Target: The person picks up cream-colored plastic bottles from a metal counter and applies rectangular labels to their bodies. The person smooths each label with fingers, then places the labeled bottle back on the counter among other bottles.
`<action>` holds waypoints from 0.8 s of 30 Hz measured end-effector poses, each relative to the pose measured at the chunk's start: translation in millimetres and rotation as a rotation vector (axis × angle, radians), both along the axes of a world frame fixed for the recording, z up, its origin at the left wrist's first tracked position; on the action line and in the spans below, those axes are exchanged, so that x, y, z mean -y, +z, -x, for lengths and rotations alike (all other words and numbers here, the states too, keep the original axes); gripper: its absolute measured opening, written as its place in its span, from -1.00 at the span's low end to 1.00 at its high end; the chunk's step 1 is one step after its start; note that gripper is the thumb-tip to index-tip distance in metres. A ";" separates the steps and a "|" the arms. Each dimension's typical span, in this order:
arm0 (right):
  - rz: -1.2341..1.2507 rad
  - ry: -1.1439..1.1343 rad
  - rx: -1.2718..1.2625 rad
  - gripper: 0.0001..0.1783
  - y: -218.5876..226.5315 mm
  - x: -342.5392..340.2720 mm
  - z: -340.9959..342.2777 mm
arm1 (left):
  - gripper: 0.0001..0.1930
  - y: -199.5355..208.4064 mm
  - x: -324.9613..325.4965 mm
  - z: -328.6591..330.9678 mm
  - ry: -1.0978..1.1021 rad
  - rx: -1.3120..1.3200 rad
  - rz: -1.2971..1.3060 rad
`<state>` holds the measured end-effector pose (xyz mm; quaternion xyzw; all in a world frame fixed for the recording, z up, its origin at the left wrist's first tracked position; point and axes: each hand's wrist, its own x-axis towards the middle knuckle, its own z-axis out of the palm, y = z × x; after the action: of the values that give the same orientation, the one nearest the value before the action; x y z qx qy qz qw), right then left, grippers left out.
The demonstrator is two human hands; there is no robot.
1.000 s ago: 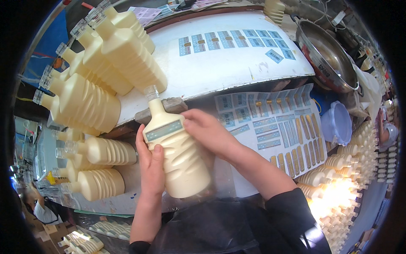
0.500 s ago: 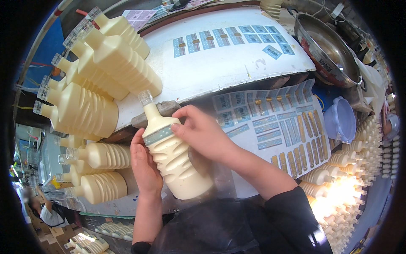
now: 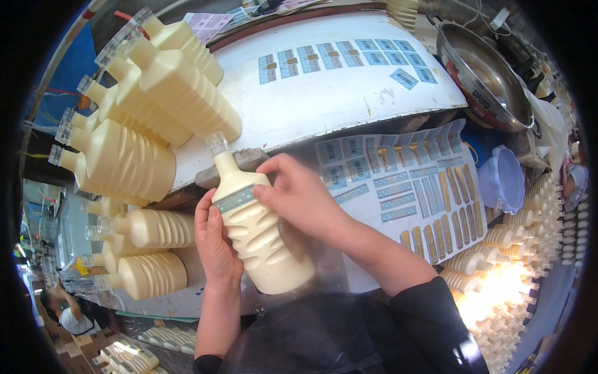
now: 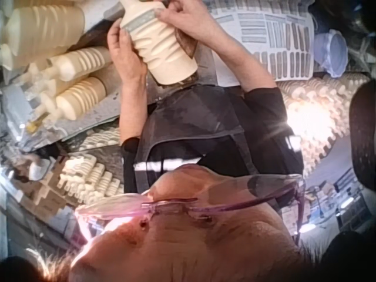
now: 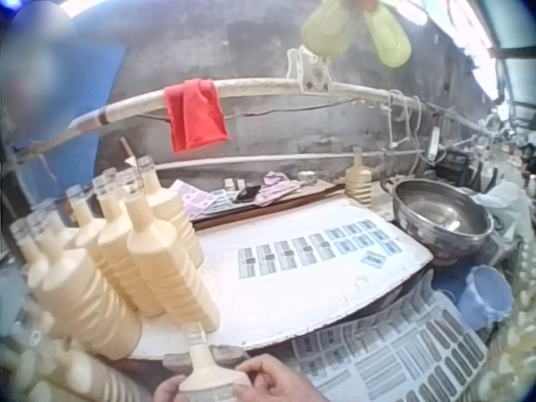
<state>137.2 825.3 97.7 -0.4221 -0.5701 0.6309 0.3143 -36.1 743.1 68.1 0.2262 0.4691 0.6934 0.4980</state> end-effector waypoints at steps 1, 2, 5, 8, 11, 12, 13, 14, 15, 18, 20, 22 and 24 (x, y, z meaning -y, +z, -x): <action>0.004 0.000 -0.002 -0.64 0.2 -0.3 0.1 | -0.65 0.4 -0.1 -0.3 0.001 0.000 0.000; 0.008 0.001 -0.004 -0.64 0.3 -0.5 0.1 | -0.66 0.6 -0.1 -0.5 0.001 0.000 0.000; -0.003 0.004 -0.016 -0.61 -5.5 -1.1 -1.3 | -0.58 -0.6 1.5 0.1 -0.039 -0.037 0.016; 0.162 -0.035 -0.139 -0.59 -4.6 -2.8 -9.1 | -0.36 3.4 10.8 -4.1 -0.055 -0.103 0.000; 0.082 -0.039 -0.014 -0.61 1.8 6.8 -21.0 | -0.11 -0.3 25.8 -2.1 -0.170 -0.228 0.016; 0.049 -0.032 0.022 -0.62 1.6 11.5 -22.7 | -0.07 -2.5 29.0 -2.1 -0.193 -0.226 0.018; -0.003 -0.046 0.012 -0.62 3.4 18.1 -22.0 | -0.04 -4.8 31.6 -2.3 -0.216 -0.224 0.021; -0.076 -0.067 0.013 -0.61 0.8 22.8 -20.5 | 0.00 -6.0 33.0 -2.6 -0.238 -0.222 0.023; -0.150 -0.087 0.014 -0.60 -3.3 26.4 -18.9 | -0.06 -3.5 33.3 -3.4 -0.242 -0.199 0.025; -0.202 -0.096 0.000 -0.58 -8.8 29.8 -15.9 | -0.13 3.9 34.2 -5.6 -0.235 -0.149 0.043; -0.120 -0.076 -0.009 -0.57 -5.0 28.8 -15.9 | -0.11 4.7 34.2 -6.4 -0.207 -0.142 0.071; -0.006 -0.054 -0.009 -0.57 1.5 25.4 -17.4 | -0.10 3.1 35.8 -8.9 -0.146 -0.311 0.124; 0.075 -0.052 -0.012 -0.57 1.8 21.9 -16.4 | -0.08 6.0 35.3 -11.0 -0.109 -0.459 0.160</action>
<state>153.5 803.4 99.5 -0.4445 -0.5330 0.6459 0.3181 -25.1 707.7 74.1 0.3626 0.6105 0.5566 0.4313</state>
